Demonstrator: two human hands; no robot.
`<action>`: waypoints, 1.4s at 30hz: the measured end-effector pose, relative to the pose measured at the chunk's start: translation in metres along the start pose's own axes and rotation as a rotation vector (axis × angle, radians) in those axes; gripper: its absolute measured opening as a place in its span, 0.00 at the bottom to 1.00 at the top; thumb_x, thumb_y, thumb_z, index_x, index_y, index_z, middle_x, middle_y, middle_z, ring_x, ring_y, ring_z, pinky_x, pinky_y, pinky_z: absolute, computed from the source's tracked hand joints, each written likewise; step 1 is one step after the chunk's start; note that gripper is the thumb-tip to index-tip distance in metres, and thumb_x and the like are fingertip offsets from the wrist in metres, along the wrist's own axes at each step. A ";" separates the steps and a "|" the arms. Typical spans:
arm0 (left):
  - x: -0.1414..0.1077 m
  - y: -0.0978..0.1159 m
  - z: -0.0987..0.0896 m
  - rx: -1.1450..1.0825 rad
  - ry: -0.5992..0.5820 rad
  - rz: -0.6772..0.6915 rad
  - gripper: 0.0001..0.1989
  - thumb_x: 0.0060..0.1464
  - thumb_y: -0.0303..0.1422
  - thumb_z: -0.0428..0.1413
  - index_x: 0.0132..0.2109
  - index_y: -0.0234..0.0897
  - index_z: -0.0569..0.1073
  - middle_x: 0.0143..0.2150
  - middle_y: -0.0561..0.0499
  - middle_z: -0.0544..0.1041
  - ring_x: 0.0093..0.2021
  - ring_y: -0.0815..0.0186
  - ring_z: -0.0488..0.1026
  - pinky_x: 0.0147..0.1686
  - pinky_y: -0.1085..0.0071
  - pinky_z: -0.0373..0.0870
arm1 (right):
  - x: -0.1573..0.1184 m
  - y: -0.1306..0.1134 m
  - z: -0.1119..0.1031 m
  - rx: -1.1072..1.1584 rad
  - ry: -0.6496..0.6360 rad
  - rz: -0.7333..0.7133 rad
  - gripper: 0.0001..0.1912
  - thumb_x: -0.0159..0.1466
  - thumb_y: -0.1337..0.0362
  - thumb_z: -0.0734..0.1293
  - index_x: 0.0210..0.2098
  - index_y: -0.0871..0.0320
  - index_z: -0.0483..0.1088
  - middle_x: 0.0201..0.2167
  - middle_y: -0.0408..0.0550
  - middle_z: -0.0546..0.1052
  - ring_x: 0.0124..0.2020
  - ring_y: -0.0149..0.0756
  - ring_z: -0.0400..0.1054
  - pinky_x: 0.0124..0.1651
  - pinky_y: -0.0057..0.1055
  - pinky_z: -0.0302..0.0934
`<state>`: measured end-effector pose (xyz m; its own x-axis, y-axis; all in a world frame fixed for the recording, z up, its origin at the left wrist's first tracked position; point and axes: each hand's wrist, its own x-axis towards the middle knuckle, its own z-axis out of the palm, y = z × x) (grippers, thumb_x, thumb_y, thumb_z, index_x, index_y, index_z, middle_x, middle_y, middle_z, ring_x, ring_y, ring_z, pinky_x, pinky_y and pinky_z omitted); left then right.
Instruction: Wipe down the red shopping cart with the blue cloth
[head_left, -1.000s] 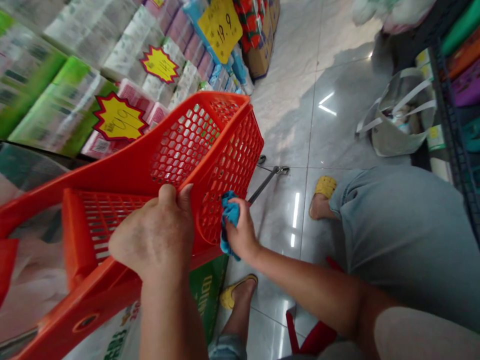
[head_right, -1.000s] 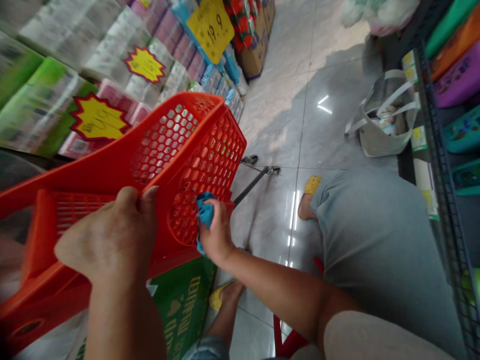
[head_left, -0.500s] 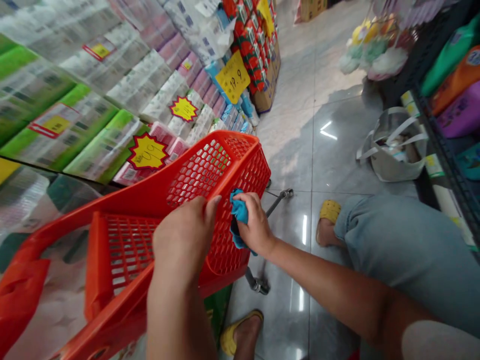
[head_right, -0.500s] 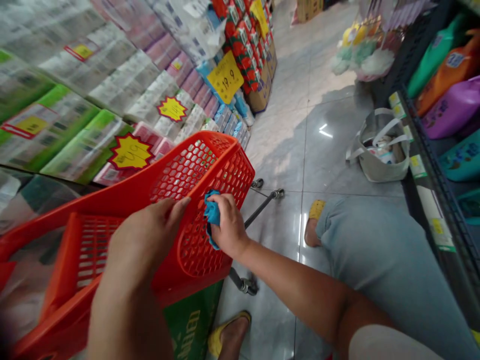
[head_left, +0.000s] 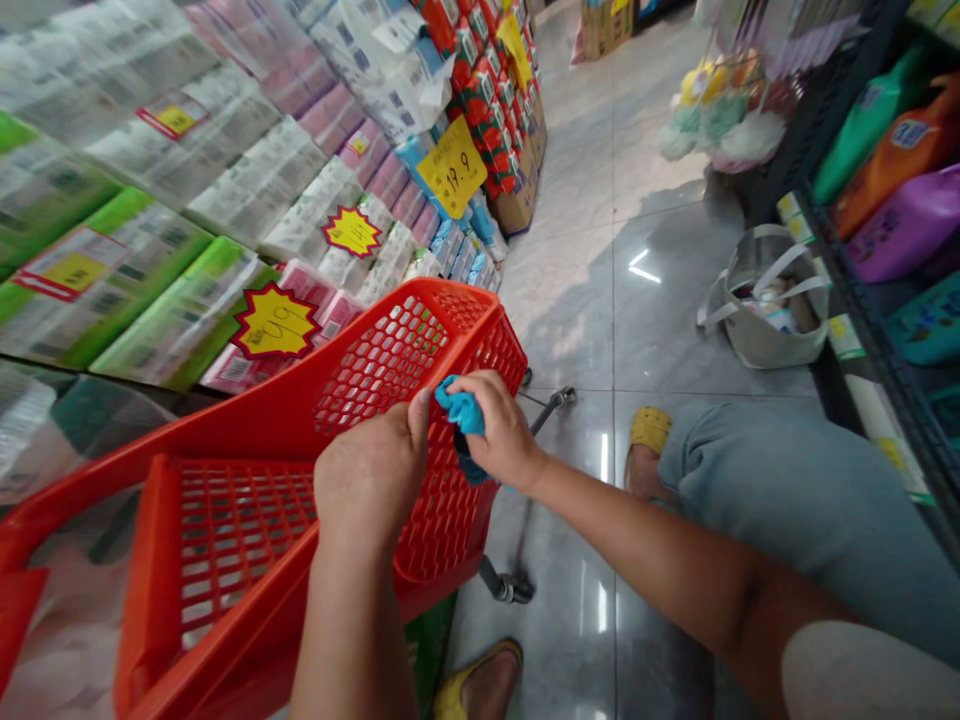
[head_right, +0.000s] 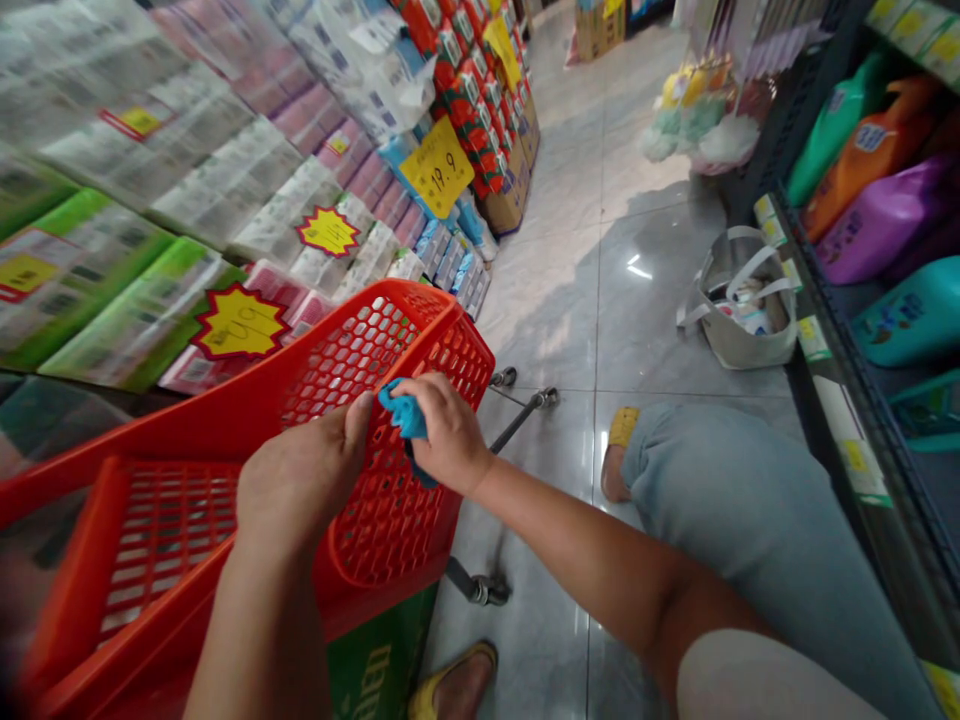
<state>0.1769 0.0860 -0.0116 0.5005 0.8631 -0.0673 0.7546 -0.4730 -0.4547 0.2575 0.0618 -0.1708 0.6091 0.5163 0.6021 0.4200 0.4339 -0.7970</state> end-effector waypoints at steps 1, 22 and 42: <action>-0.001 0.000 0.001 0.004 0.009 -0.005 0.38 0.66 0.49 0.28 0.45 0.39 0.81 0.35 0.36 0.82 0.38 0.48 0.80 0.35 0.61 0.69 | 0.003 0.012 -0.004 -0.022 0.060 0.044 0.21 0.59 0.74 0.60 0.50 0.53 0.63 0.48 0.50 0.69 0.53 0.38 0.65 0.60 0.40 0.63; -0.012 0.003 0.005 0.023 0.038 -0.043 0.37 0.67 0.50 0.29 0.43 0.39 0.80 0.35 0.38 0.82 0.37 0.49 0.80 0.31 0.65 0.64 | -0.075 0.040 0.025 -0.037 0.244 0.359 0.19 0.57 0.70 0.61 0.49 0.54 0.61 0.46 0.51 0.69 0.50 0.40 0.66 0.58 0.43 0.63; -0.059 -0.007 0.024 0.058 0.187 0.011 0.31 0.69 0.48 0.33 0.36 0.40 0.76 0.32 0.44 0.81 0.31 0.56 0.78 0.25 0.68 0.44 | -0.010 -0.005 -0.014 -0.008 0.474 0.518 0.17 0.59 0.65 0.60 0.49 0.54 0.61 0.48 0.53 0.71 0.50 0.40 0.67 0.60 0.44 0.60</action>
<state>0.1314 0.0425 -0.0254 0.5824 0.8077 0.0916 0.7260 -0.4662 -0.5054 0.2589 0.0441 -0.1739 0.9591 0.2766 0.0607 0.0005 0.2127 -0.9771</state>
